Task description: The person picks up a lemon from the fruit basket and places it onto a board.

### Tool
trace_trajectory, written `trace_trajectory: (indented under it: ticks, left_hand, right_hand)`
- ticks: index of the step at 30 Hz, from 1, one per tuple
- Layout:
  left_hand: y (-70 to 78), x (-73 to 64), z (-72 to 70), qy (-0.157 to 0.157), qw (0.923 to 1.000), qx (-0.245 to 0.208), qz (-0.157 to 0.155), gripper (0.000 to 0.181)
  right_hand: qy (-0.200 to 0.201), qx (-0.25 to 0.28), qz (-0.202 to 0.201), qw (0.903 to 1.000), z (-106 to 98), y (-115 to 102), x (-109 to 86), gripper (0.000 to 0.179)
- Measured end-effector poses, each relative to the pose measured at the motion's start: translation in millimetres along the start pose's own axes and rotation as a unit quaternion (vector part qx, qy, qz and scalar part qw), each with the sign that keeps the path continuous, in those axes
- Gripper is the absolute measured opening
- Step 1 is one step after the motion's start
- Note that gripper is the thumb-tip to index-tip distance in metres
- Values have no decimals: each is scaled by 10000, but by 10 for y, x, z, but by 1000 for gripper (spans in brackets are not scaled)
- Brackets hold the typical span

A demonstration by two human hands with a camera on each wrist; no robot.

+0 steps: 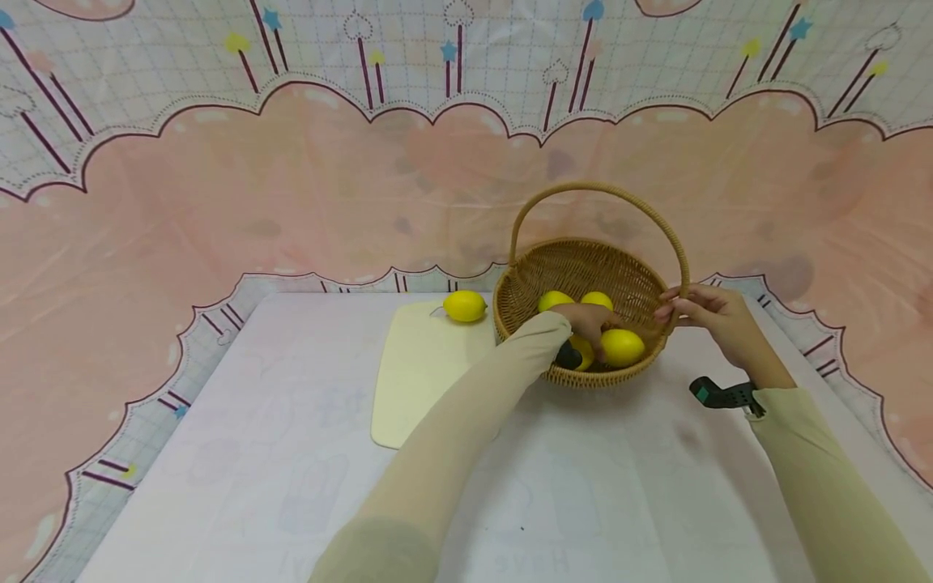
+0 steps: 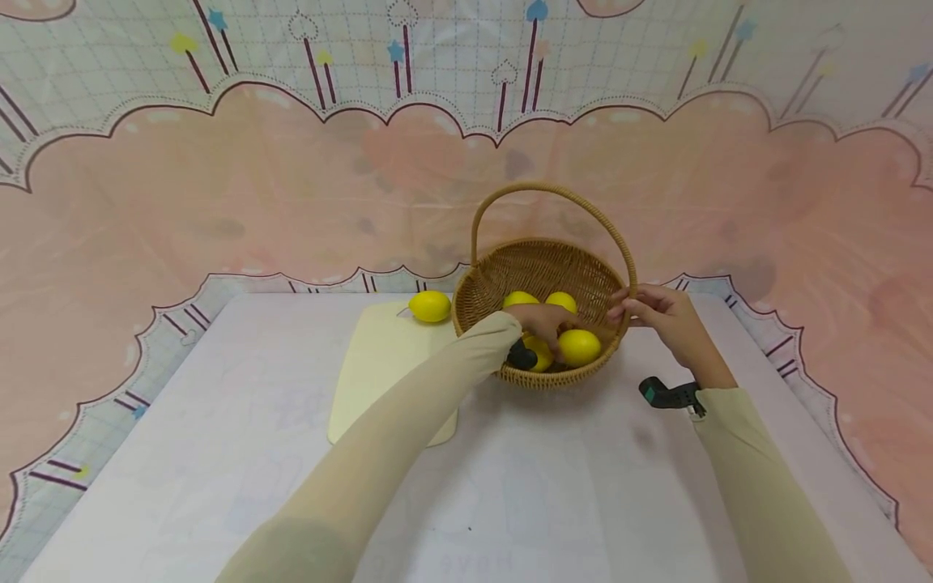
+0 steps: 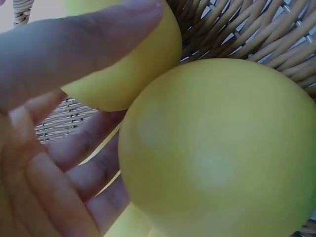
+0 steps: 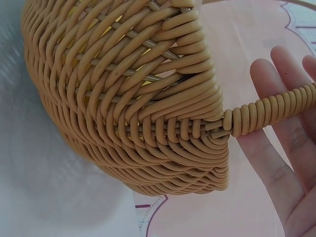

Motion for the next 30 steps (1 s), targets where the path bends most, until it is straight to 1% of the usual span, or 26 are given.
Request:
trace_trajectory:
  ticks: [5, 8, 12, 14, 18, 21, 22, 25, 28, 30]
  left_hand:
    - [16, 13, 2, -81, 9996, -148, 234, 78]
    - [17, 1, 0, -139, 9994, -215, 252, 78]
    - [9, -27, -17, -181, 9992, -226, 260, 73]
    - [9, -39, -32, -186, 9989, -269, 338, 69]
    - [16, -63, -56, -232, 9971, -416, 599, 63]
    - [24, -73, -60, -324, 9954, -360, 825, 64]
    - [24, -77, -58, -354, 9951, -333, 858, 65]
    - [25, -100, -52, -403, 9954, -225, 835, 66]
    - [21, -131, -56, -351, 9971, -140, 665, 65]
    - [24, -147, -64, -293, 9974, 9, 651, 63]
  right_hand:
    - [-14, 8, 4, 10000, 4, 1, 4, 21]
    - [4, -11, 24, 10000, 4, 3, 4, 23]
    - [40, -27, 33, 10000, 2, 10, 6, 21]
    - [77, -25, 40, 10000, -2, 14, 7, 20]
    - [159, -64, 63, 9998, -10, 19, 5, 19]
    - [189, -98, 75, 9997, -12, 19, 6, 19]
    - [198, -118, 78, 9997, -12, 20, 5, 19]
    - [215, -102, 99, 9997, -13, 23, 2, 19]
    - [217, -71, 95, 9997, -11, 23, 0, 19]
    - [212, -80, 87, 9997, -7, 22, 0, 19]
Point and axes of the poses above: each hand's wrist, its own x-axis towards the middle knuckle, its own z-axis out of the palm, y = z × x, the point moved 5 cm from there along x, towards the middle knuckle, and after that the axes turned 10 degrees about x, right-handed, at the moved point
